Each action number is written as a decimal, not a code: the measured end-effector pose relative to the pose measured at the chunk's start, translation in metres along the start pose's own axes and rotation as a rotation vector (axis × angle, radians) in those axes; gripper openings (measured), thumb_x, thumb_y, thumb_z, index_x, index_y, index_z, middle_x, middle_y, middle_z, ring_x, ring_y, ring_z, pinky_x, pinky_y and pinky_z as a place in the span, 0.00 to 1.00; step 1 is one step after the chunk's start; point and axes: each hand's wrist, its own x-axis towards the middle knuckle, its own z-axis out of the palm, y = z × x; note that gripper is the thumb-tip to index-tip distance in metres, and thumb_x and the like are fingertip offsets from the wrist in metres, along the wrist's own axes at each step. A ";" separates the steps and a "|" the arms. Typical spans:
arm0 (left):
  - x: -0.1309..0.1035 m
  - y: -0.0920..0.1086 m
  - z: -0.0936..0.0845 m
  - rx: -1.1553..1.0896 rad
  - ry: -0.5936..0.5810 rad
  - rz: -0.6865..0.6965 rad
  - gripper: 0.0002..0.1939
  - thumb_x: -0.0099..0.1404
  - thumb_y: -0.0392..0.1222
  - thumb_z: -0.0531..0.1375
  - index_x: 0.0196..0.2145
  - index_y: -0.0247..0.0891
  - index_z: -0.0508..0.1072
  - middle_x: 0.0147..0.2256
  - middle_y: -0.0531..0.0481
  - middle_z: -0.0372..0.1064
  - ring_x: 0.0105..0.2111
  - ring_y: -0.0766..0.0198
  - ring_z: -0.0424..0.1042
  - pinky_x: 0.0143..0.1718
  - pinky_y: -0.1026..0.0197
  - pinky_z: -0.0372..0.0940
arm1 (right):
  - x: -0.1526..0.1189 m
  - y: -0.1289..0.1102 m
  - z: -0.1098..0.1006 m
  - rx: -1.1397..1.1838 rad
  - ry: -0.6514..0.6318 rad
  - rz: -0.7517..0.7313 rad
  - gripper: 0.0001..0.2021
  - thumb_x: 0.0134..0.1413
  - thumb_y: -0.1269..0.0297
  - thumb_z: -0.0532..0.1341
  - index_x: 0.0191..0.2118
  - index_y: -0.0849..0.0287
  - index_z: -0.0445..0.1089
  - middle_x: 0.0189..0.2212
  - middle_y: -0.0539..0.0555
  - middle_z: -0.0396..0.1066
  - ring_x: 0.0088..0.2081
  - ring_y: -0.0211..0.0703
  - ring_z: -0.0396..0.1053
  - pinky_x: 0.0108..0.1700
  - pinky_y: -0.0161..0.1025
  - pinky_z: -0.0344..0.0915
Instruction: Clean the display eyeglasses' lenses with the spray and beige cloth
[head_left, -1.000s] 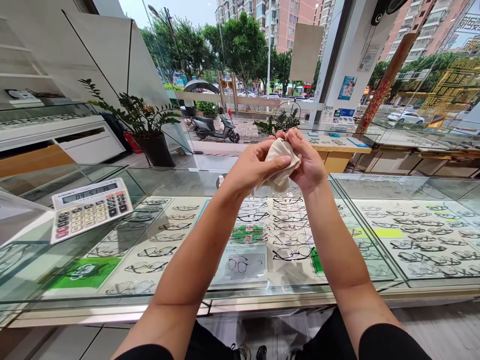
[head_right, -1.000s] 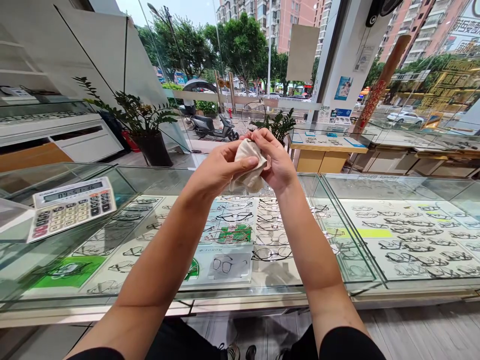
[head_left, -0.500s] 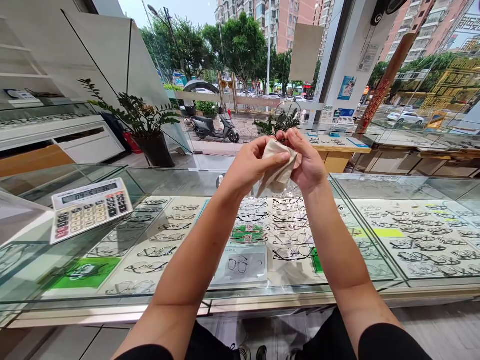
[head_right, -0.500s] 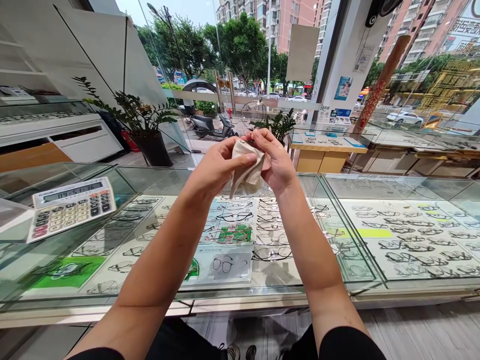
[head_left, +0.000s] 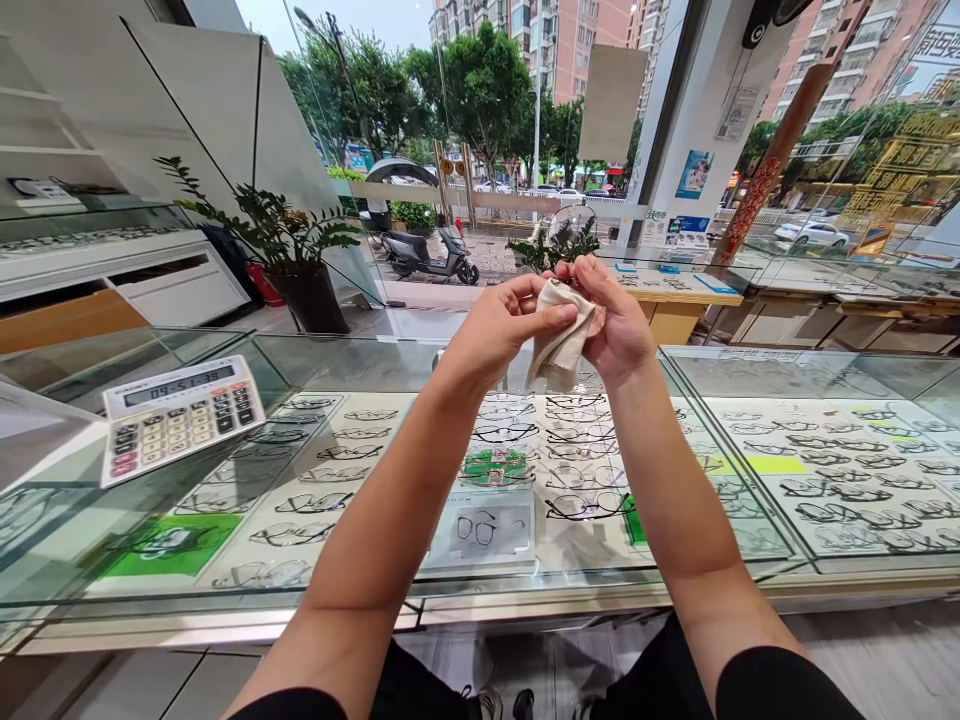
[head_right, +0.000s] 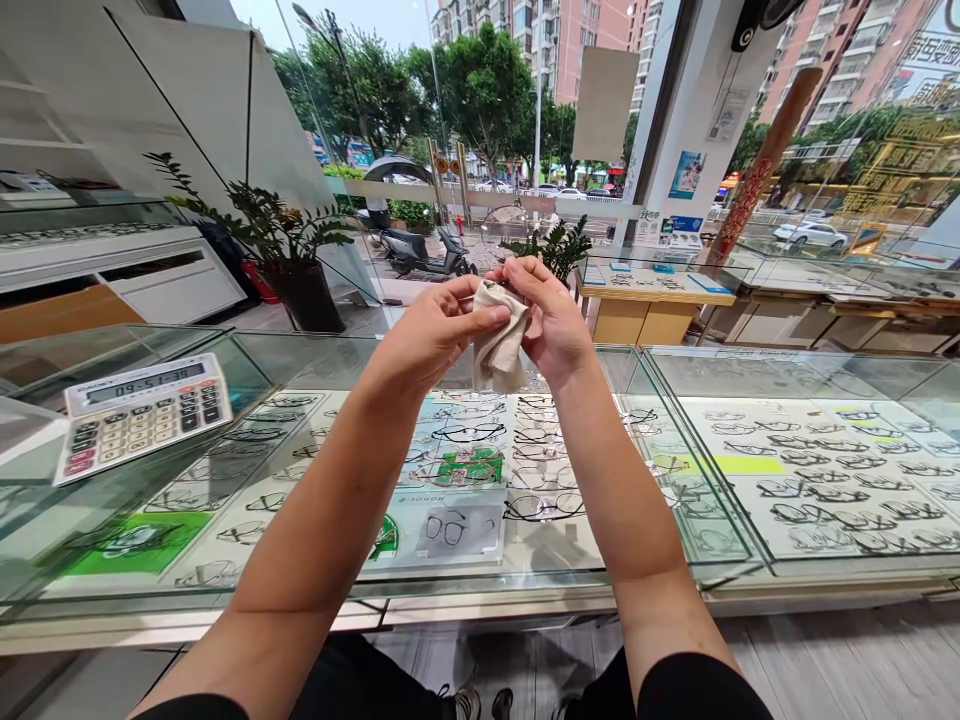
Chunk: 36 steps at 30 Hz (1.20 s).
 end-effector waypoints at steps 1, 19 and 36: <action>0.000 0.000 0.001 -0.024 0.000 -0.015 0.23 0.50 0.46 0.83 0.38 0.37 0.79 0.39 0.50 0.80 0.39 0.64 0.78 0.50 0.58 0.71 | 0.000 0.000 0.000 0.005 0.001 -0.004 0.16 0.52 0.49 0.77 0.36 0.50 0.73 0.40 0.52 0.77 0.56 0.50 0.76 0.60 0.50 0.76; 0.002 -0.007 0.009 -0.225 -0.011 -0.092 0.22 0.52 0.42 0.83 0.43 0.38 0.84 0.40 0.51 0.82 0.40 0.66 0.79 0.47 0.64 0.72 | 0.000 -0.001 -0.001 0.036 0.046 -0.026 0.13 0.55 0.51 0.76 0.35 0.50 0.74 0.40 0.50 0.77 0.48 0.45 0.76 0.55 0.44 0.75; 0.005 -0.030 0.026 0.077 0.202 0.285 0.23 0.57 0.58 0.80 0.38 0.37 0.83 0.33 0.52 0.77 0.32 0.67 0.71 0.36 0.64 0.68 | 0.006 0.013 -0.002 0.013 0.002 -0.135 0.15 0.57 0.49 0.74 0.35 0.50 0.70 0.40 0.50 0.74 0.48 0.45 0.73 0.56 0.47 0.74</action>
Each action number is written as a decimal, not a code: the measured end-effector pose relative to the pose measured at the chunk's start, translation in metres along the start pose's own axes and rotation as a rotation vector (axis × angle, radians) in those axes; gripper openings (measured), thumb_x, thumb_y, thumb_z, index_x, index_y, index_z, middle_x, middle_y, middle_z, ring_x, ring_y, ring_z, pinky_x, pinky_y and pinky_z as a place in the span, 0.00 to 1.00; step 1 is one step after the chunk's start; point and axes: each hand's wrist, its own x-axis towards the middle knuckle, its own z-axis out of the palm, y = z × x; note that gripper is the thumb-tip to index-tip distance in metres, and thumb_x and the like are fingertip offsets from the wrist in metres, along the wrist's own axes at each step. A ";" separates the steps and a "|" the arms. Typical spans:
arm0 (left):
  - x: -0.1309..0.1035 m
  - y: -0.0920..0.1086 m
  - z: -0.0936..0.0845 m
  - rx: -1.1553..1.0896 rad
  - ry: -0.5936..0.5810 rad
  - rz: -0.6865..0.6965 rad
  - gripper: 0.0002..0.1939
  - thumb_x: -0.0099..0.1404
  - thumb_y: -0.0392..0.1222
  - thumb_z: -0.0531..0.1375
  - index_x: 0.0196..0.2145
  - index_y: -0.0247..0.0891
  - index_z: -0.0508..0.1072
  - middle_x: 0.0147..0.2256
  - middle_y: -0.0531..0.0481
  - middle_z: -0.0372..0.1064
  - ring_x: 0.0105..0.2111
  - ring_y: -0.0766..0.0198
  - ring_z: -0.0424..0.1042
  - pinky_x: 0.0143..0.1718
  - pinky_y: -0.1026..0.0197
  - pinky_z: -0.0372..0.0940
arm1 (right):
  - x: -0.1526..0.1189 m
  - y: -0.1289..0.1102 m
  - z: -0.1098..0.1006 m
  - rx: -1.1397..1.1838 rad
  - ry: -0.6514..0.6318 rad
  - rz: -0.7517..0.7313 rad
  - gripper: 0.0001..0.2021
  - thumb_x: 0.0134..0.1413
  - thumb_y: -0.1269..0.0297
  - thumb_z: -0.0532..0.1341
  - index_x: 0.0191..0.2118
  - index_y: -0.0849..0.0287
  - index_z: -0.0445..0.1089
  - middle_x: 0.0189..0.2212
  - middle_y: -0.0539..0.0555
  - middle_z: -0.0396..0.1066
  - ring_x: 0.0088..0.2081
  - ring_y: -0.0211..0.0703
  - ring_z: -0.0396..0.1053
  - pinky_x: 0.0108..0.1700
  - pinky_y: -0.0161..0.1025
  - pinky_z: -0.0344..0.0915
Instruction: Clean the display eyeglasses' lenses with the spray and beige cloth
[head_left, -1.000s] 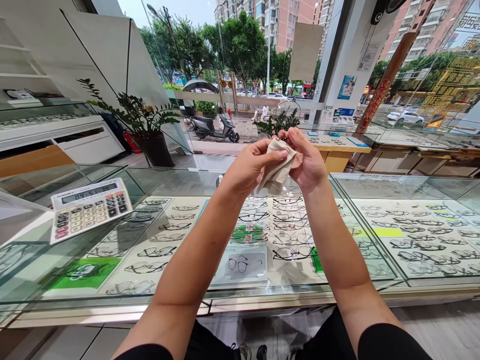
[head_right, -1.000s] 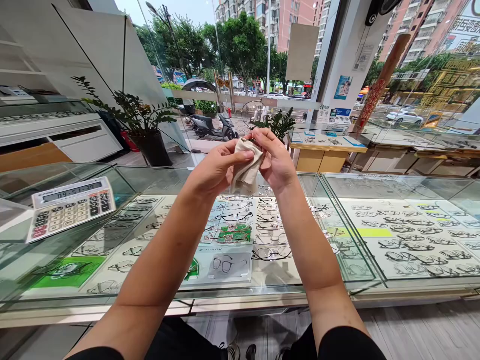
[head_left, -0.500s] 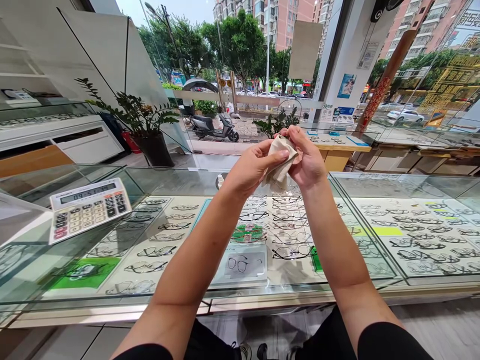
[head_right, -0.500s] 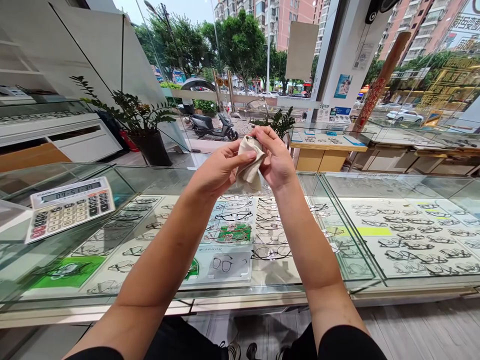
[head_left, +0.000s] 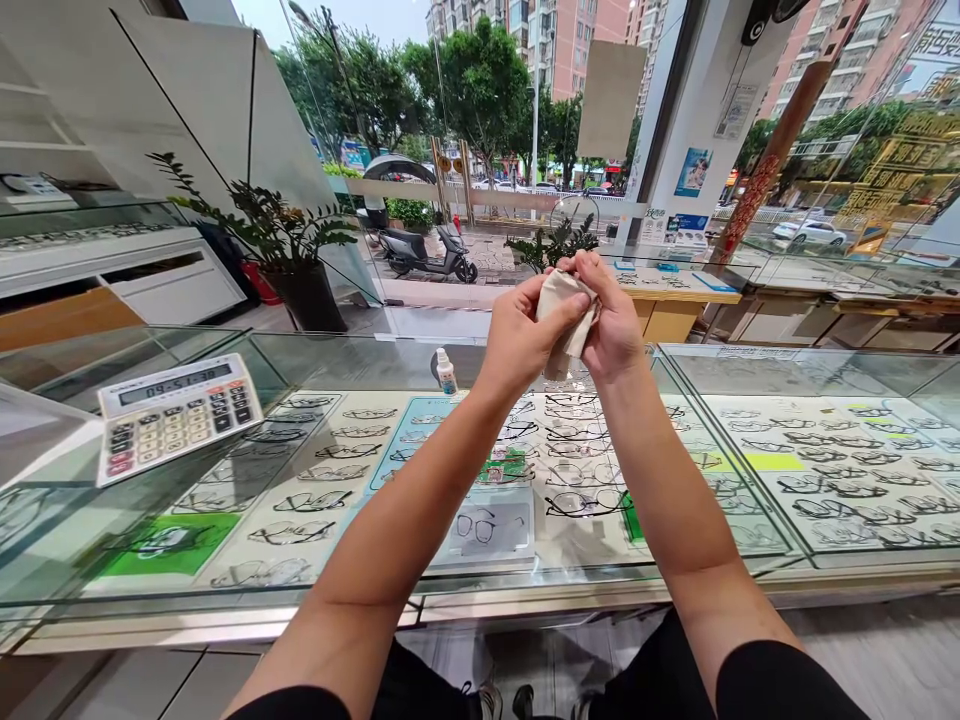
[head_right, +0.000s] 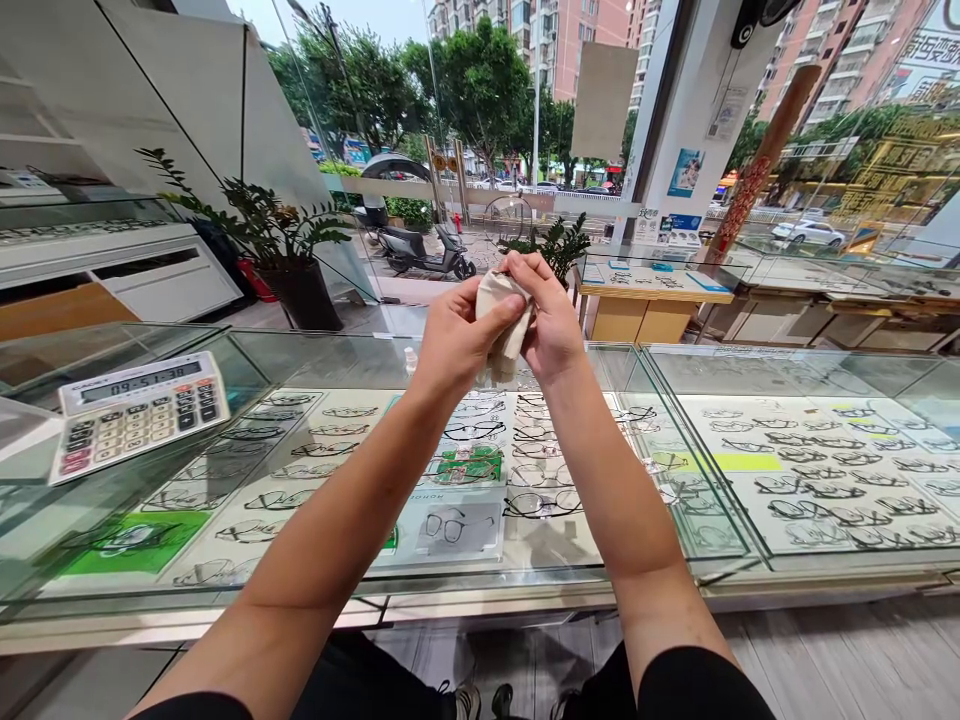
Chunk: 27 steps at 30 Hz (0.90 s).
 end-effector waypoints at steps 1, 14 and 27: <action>0.000 -0.001 0.001 0.000 0.011 0.023 0.23 0.58 0.58 0.79 0.39 0.37 0.83 0.34 0.52 0.77 0.32 0.67 0.70 0.36 0.64 0.68 | -0.001 0.000 0.002 -0.005 0.008 -0.001 0.16 0.57 0.49 0.74 0.35 0.50 0.70 0.40 0.50 0.74 0.48 0.45 0.73 0.56 0.47 0.74; 0.008 0.005 -0.011 0.026 -0.122 0.028 0.28 0.65 0.69 0.71 0.33 0.39 0.79 0.28 0.52 0.70 0.27 0.67 0.66 0.29 0.64 0.63 | -0.006 -0.018 0.008 -0.142 0.029 -0.028 0.21 0.51 0.45 0.77 0.34 0.52 0.70 0.36 0.51 0.74 0.42 0.44 0.74 0.45 0.44 0.76; 0.025 0.015 -0.055 0.084 -0.038 -0.209 0.23 0.78 0.63 0.61 0.39 0.39 0.77 0.32 0.49 0.79 0.32 0.62 0.79 0.32 0.63 0.72 | -0.004 -0.039 -0.011 -0.288 -0.061 0.091 0.09 0.47 0.57 0.75 0.28 0.51 0.77 0.38 0.50 0.74 0.45 0.43 0.71 0.53 0.42 0.69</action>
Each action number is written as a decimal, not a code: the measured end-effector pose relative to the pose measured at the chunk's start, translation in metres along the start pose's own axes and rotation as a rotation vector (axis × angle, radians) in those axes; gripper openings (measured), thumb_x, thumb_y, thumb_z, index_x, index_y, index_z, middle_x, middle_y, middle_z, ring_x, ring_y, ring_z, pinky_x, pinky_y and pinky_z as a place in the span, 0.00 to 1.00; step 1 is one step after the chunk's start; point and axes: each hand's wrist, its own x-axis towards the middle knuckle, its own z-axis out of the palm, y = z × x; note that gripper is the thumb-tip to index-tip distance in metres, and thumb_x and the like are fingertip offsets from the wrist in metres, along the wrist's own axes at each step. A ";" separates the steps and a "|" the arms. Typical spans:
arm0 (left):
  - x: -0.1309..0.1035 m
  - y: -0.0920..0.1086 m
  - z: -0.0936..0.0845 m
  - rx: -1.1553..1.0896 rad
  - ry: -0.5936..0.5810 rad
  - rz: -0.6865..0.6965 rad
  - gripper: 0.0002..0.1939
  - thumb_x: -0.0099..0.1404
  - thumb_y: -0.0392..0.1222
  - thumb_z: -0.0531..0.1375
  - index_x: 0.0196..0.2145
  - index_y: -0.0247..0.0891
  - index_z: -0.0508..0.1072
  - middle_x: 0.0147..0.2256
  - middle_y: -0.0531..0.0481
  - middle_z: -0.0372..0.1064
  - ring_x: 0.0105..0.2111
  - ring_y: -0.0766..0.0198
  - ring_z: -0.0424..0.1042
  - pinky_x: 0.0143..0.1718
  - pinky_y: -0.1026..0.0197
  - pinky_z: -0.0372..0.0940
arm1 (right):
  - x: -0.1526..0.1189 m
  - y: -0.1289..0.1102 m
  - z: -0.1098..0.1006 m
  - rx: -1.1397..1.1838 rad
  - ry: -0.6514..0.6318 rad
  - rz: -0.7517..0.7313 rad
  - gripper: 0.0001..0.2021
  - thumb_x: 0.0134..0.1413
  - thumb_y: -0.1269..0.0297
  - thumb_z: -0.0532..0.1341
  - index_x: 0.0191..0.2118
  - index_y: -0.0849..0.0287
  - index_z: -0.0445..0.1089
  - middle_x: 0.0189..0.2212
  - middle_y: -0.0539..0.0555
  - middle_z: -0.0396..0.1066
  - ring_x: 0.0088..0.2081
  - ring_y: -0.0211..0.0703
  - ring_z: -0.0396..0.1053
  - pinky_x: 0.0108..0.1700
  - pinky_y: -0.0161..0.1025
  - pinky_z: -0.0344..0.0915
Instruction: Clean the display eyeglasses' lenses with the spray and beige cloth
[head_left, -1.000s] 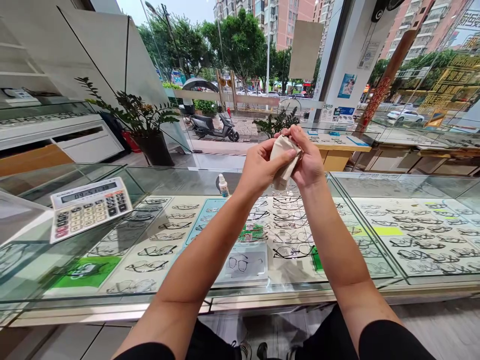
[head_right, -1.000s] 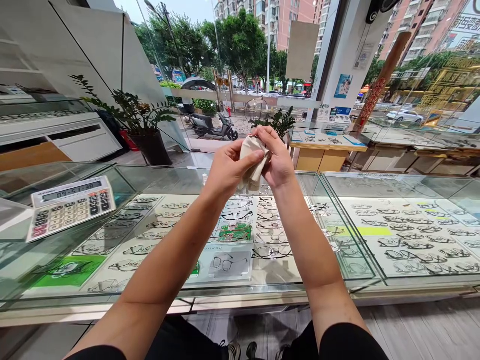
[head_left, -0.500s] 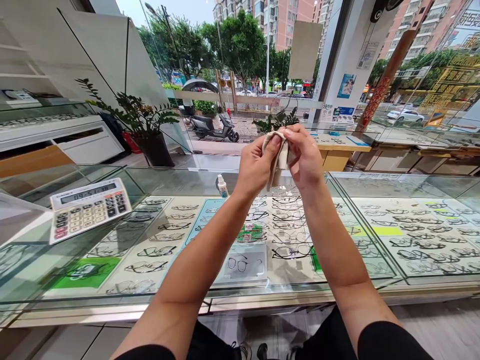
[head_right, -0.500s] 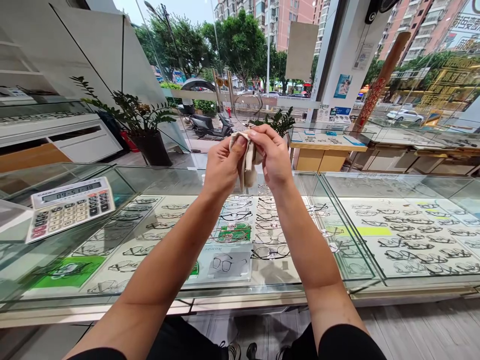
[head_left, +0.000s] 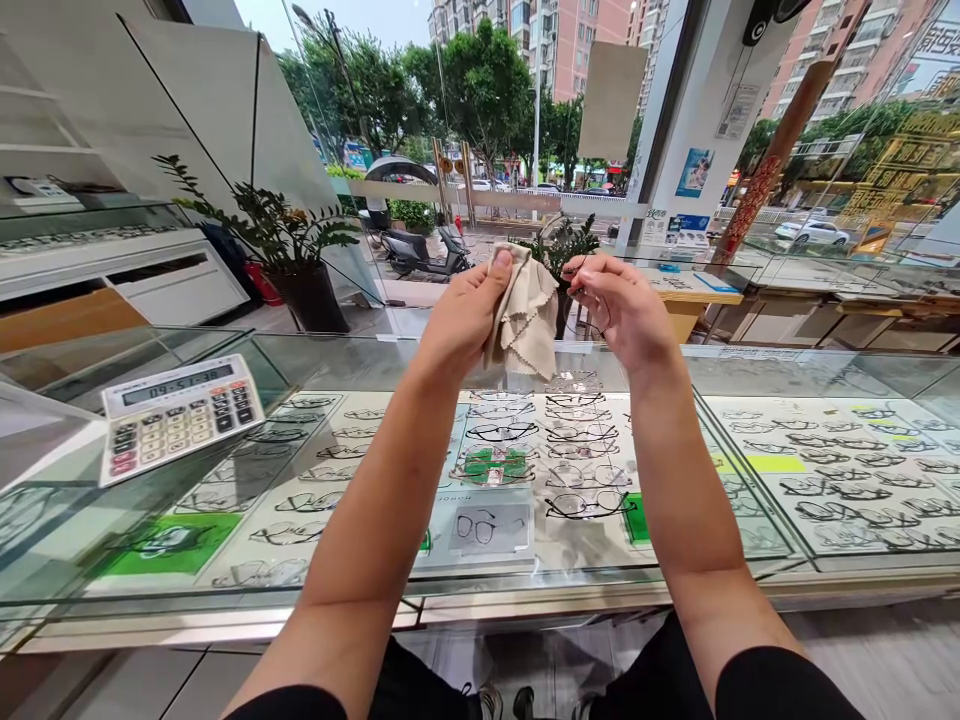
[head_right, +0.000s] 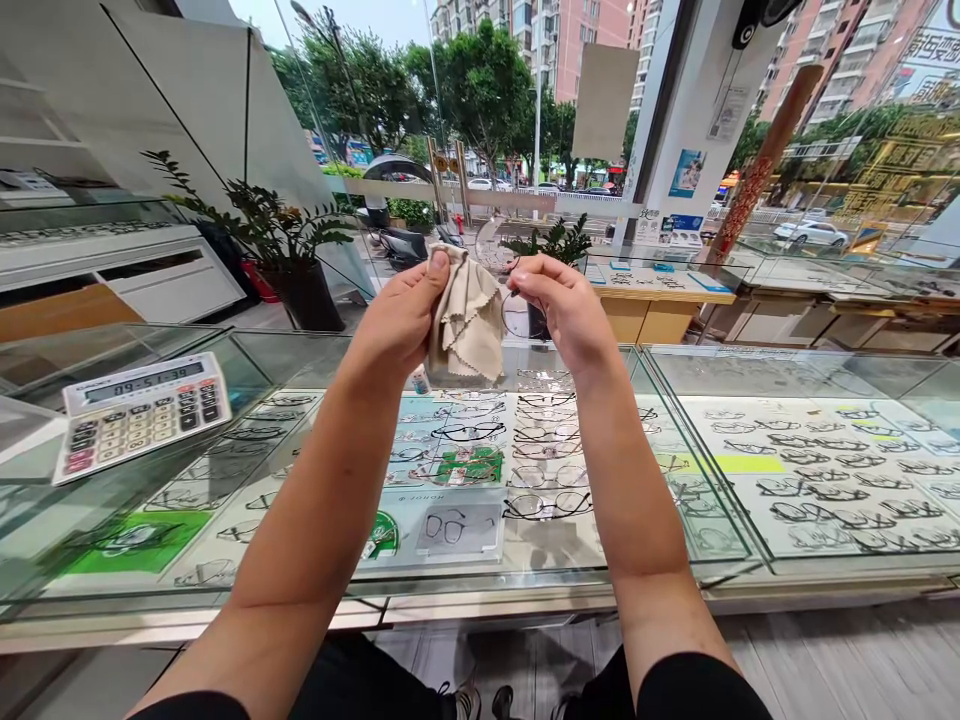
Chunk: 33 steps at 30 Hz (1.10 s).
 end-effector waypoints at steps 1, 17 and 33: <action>0.000 0.002 -0.001 0.005 0.010 0.001 0.23 0.79 0.63 0.60 0.40 0.39 0.78 0.32 0.48 0.79 0.34 0.62 0.80 0.33 0.62 0.73 | 0.000 -0.001 -0.001 -0.023 -0.031 0.025 0.08 0.47 0.58 0.74 0.28 0.52 0.78 0.38 0.51 0.75 0.45 0.43 0.70 0.53 0.43 0.68; 0.001 0.003 -0.003 -0.004 0.038 0.009 0.26 0.70 0.68 0.68 0.46 0.41 0.83 0.31 0.47 0.81 0.34 0.57 0.83 0.32 0.58 0.76 | -0.001 0.006 0.005 -0.028 -0.210 0.141 0.09 0.49 0.57 0.77 0.28 0.52 0.79 0.39 0.50 0.75 0.43 0.42 0.68 0.50 0.41 0.65; 0.006 -0.003 -0.011 -0.001 0.102 0.066 0.25 0.68 0.69 0.69 0.38 0.43 0.81 0.30 0.46 0.79 0.34 0.56 0.82 0.32 0.57 0.75 | 0.001 0.013 0.008 -0.004 -0.224 0.205 0.12 0.47 0.55 0.79 0.30 0.53 0.79 0.36 0.50 0.75 0.39 0.41 0.68 0.46 0.40 0.64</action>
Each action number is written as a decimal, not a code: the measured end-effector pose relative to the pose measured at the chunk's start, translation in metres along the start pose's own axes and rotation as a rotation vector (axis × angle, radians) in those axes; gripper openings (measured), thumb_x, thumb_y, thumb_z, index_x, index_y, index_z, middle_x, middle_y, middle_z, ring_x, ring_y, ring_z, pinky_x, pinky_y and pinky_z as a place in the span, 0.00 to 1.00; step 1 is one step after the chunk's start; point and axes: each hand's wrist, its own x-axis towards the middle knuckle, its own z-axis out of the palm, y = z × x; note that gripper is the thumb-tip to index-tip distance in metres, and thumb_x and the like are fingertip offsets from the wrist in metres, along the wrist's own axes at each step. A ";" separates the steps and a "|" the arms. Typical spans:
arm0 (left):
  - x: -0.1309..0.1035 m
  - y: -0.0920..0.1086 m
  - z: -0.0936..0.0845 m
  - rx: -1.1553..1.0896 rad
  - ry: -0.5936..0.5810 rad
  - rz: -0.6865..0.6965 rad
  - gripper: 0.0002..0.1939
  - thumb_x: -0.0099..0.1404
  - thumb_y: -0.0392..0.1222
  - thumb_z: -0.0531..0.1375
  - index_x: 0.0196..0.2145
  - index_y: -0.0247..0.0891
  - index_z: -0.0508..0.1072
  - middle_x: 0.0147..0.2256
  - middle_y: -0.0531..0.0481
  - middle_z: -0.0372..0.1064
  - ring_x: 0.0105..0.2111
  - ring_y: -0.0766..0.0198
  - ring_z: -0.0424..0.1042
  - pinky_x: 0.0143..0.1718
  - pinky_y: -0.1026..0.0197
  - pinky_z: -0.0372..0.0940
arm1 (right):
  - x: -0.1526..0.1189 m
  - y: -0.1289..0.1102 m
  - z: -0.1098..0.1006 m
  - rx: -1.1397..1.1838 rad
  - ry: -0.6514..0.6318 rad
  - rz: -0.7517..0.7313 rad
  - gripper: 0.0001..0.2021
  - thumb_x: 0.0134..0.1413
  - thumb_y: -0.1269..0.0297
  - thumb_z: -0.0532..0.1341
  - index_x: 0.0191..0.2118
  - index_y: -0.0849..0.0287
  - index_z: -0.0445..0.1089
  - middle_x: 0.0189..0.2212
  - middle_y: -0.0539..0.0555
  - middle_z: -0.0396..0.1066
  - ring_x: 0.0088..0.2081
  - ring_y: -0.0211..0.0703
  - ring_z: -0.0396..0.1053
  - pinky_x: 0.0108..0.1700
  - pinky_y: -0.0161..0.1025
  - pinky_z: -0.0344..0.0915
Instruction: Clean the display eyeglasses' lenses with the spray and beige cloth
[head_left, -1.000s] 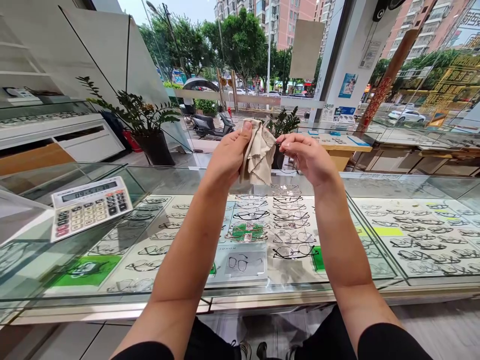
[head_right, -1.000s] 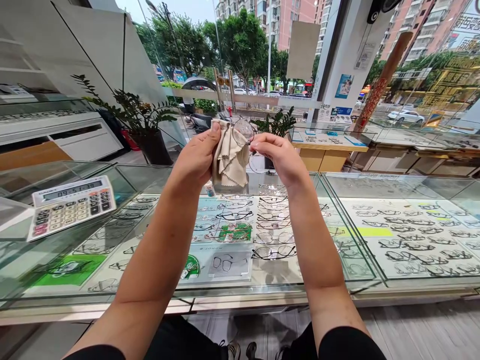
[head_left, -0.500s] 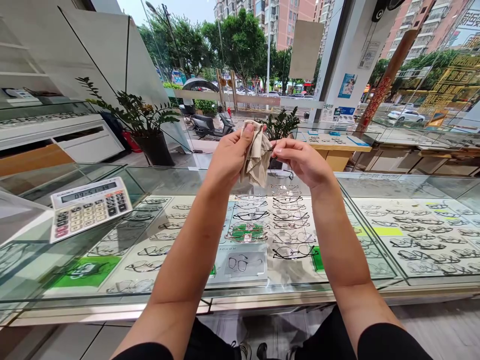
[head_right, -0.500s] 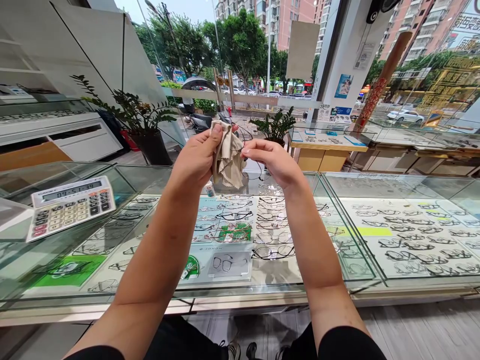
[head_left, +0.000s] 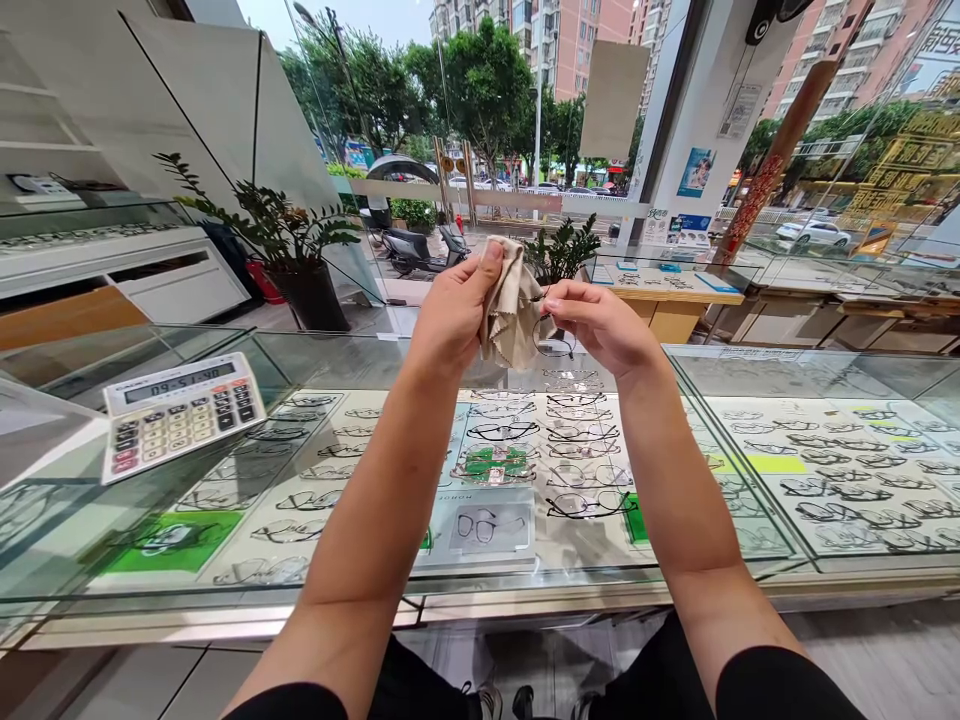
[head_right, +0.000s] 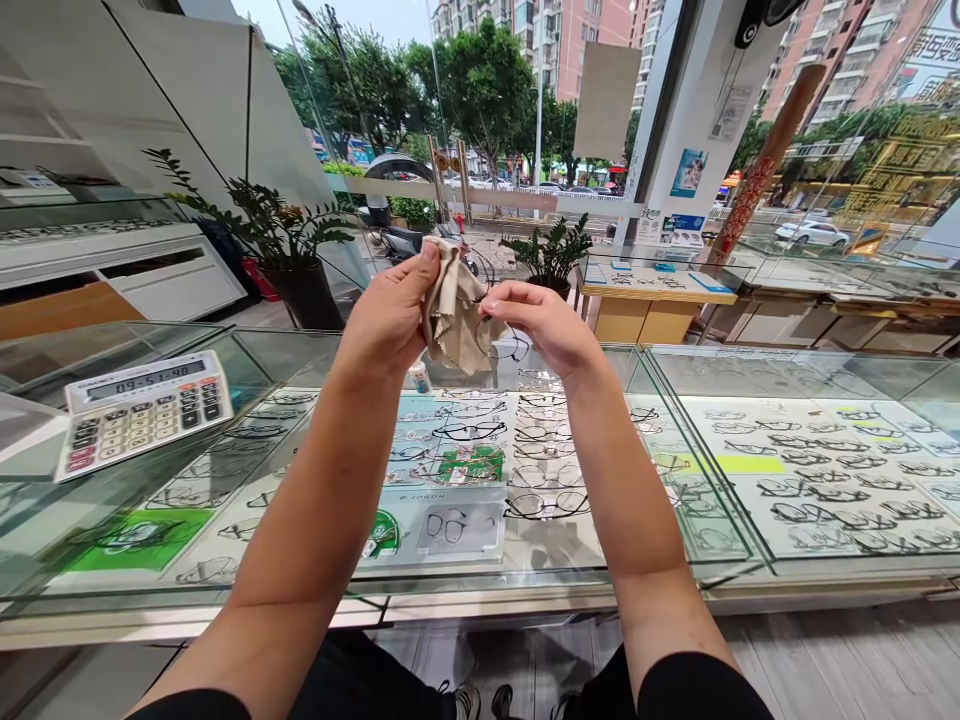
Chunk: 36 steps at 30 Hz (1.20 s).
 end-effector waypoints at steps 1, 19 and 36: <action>0.000 0.000 0.000 -0.002 -0.015 -0.013 0.25 0.68 0.69 0.69 0.38 0.43 0.82 0.30 0.46 0.79 0.34 0.56 0.82 0.32 0.57 0.75 | 0.000 0.000 0.000 -0.011 0.002 -0.001 0.11 0.47 0.56 0.78 0.29 0.53 0.79 0.36 0.50 0.75 0.40 0.41 0.68 0.47 0.40 0.64; -0.006 0.009 0.000 -0.081 -0.181 -0.112 0.27 0.50 0.55 0.83 0.42 0.40 0.85 0.41 0.44 0.84 0.35 0.59 0.81 0.38 0.60 0.77 | 0.002 0.001 0.002 0.044 0.005 0.024 0.21 0.40 0.49 0.83 0.27 0.55 0.76 0.28 0.48 0.67 0.30 0.37 0.57 0.33 0.38 0.53; -0.007 0.013 0.000 -0.103 -0.211 -0.134 0.22 0.52 0.52 0.82 0.41 0.41 0.84 0.40 0.45 0.84 0.36 0.59 0.82 0.37 0.61 0.79 | 0.001 0.000 0.000 0.021 0.030 0.004 0.19 0.42 0.48 0.82 0.29 0.54 0.78 0.32 0.49 0.73 0.32 0.38 0.60 0.37 0.39 0.58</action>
